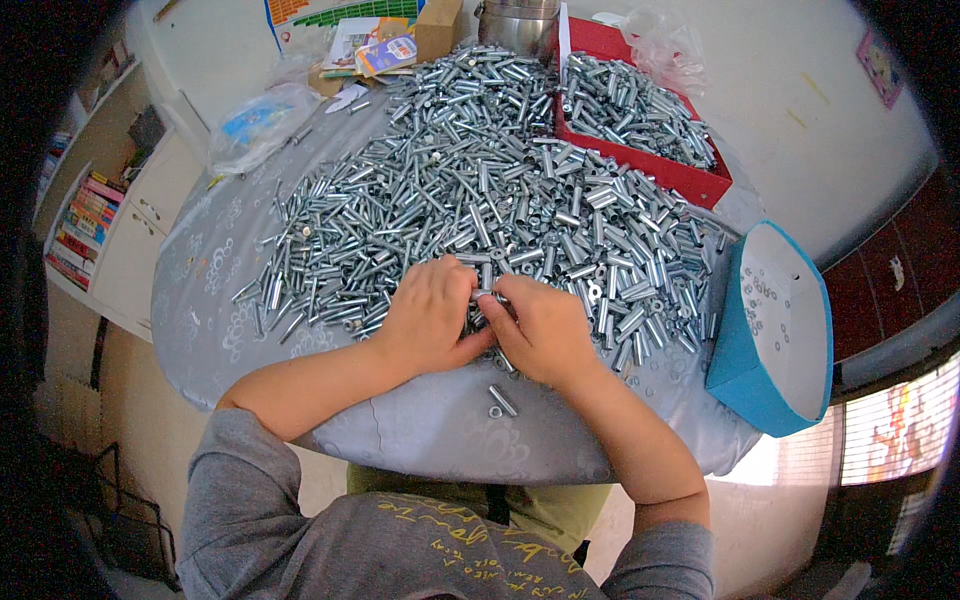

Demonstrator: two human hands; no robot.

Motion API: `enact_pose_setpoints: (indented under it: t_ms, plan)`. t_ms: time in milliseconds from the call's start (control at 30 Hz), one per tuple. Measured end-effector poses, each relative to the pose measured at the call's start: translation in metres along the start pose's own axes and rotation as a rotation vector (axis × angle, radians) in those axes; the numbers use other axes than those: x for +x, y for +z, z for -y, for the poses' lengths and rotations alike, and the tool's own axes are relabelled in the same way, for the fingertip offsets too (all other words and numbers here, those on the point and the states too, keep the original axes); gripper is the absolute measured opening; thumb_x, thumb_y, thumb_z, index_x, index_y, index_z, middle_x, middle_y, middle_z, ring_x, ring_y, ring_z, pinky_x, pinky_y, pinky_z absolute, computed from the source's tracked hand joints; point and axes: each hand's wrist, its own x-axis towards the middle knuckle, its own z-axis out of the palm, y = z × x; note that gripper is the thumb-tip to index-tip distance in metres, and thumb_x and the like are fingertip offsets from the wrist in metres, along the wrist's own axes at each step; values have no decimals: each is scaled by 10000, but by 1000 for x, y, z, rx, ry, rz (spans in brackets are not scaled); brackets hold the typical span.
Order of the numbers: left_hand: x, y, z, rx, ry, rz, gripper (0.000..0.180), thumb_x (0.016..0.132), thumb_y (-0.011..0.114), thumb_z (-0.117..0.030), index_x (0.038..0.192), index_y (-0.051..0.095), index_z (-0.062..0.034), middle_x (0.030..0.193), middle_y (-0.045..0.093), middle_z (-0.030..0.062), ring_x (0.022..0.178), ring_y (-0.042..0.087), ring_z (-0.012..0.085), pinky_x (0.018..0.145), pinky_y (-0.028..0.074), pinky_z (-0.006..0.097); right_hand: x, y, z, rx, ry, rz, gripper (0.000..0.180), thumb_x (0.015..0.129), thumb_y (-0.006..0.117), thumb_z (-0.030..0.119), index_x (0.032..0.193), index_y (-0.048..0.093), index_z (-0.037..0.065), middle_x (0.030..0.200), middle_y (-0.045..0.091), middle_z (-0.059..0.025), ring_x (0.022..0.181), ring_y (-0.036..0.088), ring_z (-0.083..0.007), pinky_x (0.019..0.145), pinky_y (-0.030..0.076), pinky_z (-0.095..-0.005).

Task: The person sits at a table covered with a large pile of metal fasteners. They repeatedly pick up a cylindrical metal piece and a small washer, insert the washer into the piece, and place the assembled unit into a red box. The process is continuous and repetitive throughout the clip.

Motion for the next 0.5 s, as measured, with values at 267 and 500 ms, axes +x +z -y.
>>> enact_pose_setpoints:
  t_ms: [267,500]
  plan:
    - [0,-5,5,-15,-132,52,485,727,659,-363,939,412,-3,841,455,160,734,479,328,643,368,413,7,-11,-23,20,-25,-266,102,779,585,140,782,581,38,761,549,-125,740,549,-307,641,432,-376]
    - [0,-3,2,-64,-80,-21,552,699,688,-317,1048,389,-10,895,478,170,788,497,335,681,381,424,7,-4,-10,-104,-189,-279,244,726,700,222,909,647,69,863,570,-105,791,551,-290,685,447,-356]
